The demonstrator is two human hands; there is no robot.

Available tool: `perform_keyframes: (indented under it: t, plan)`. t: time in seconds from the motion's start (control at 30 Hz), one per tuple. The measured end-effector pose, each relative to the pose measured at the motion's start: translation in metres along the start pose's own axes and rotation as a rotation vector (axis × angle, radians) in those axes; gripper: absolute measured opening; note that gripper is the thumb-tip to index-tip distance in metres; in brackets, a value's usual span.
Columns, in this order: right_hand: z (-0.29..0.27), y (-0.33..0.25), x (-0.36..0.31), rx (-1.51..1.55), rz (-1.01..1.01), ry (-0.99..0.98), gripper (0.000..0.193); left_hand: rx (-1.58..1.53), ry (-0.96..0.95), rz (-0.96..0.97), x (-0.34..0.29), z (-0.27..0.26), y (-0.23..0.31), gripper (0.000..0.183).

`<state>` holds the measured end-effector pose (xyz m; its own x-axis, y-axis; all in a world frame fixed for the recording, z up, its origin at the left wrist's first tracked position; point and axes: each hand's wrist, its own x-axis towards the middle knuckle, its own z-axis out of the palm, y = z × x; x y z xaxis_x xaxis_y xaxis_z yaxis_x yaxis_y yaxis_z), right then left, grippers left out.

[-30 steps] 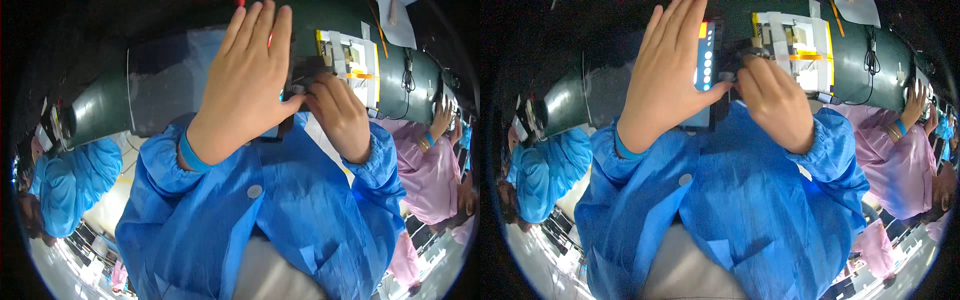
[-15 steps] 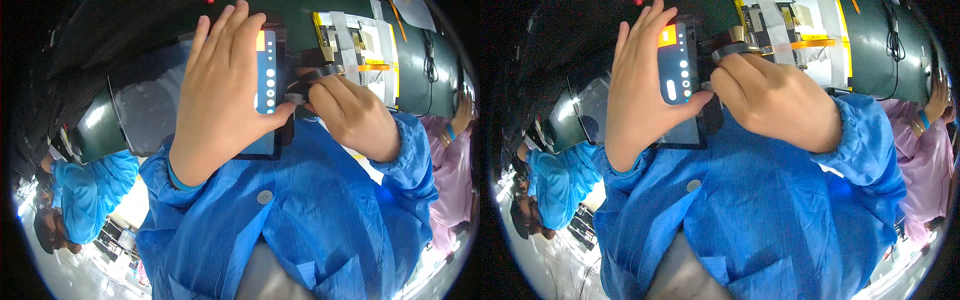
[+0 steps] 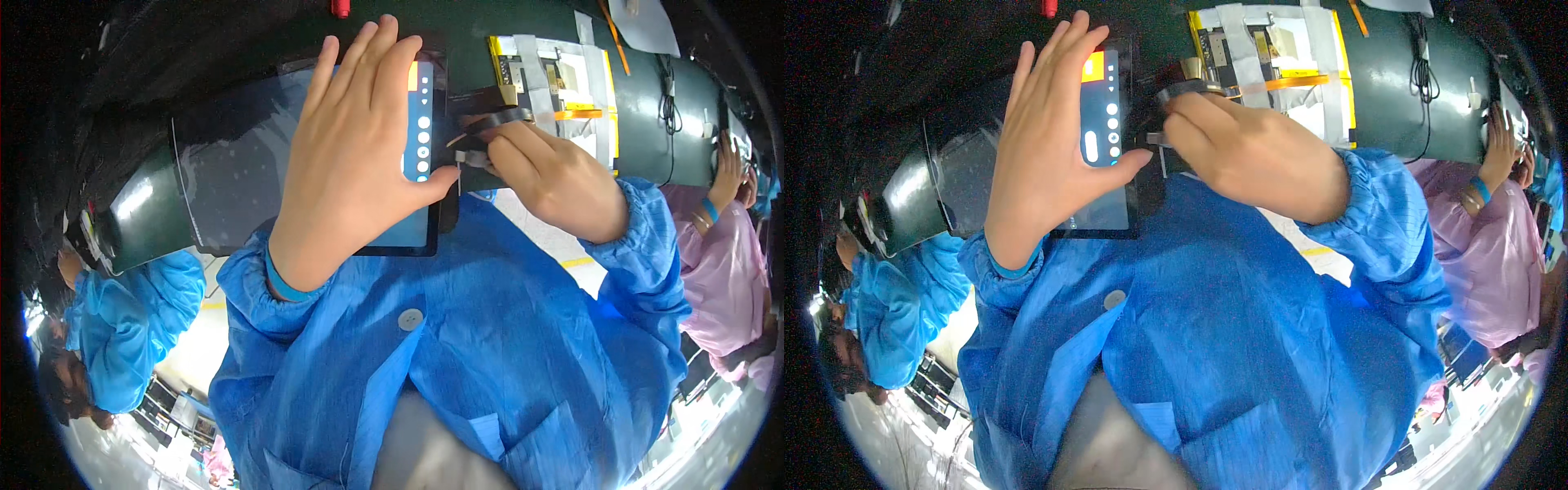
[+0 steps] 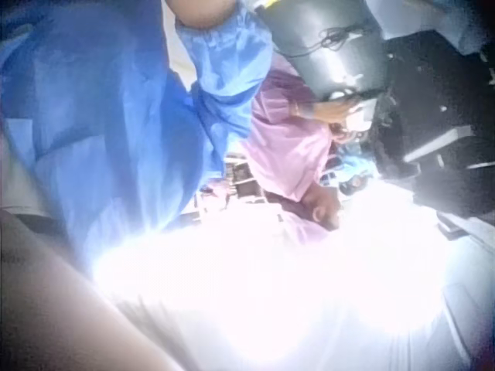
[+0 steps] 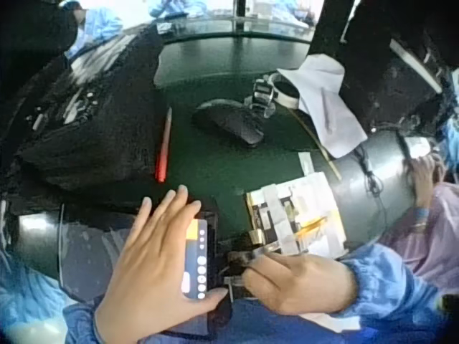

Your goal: The person tests tablets by connecting cables and tapping on the screens to run diagnostics, peels protective film from the displays, and marks the tablet frames with a marker before placing them onto stacks.

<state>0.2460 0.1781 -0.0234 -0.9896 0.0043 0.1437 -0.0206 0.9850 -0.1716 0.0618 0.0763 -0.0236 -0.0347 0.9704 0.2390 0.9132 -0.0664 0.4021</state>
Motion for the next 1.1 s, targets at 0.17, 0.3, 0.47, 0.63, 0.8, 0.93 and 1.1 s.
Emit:
perform_keyframes:
  t: [0.17,0.3,0.47,0.63,0.8,0.93,1.1]
  plan:
    - [-0.001,-0.009,-0.01,0.155,0.078,0.071,0.016,0.016,-0.13,-0.024,0.0,-0.009,-0.006,0.097]
    - [-0.006,-0.022,-0.022,0.524,0.284,0.217,0.013,-0.049,-0.007,0.22,0.005,-0.046,-0.003,0.1]
    - [-0.035,-0.024,-0.015,1.573,0.61,-0.083,0.021,0.097,0.169,-0.013,-0.059,-0.047,-0.027,0.099]
    - [-0.02,-0.015,-0.012,1.22,0.62,0.066,0.025,-0.023,0.312,-0.227,-0.099,-0.055,-0.064,0.077]
    - [0.008,-0.023,-0.004,0.167,0.377,0.157,0.012,-0.093,0.327,-0.366,-0.113,-0.066,-0.104,0.06]
    - [0.009,-0.027,-0.005,0.142,0.373,0.145,0.01,-0.399,0.318,-0.48,-0.115,-0.059,-0.115,0.059]
    - [0.003,-0.03,-0.004,0.152,0.381,0.114,0.011,-0.358,0.298,-0.47,-0.114,-0.056,-0.117,0.065]
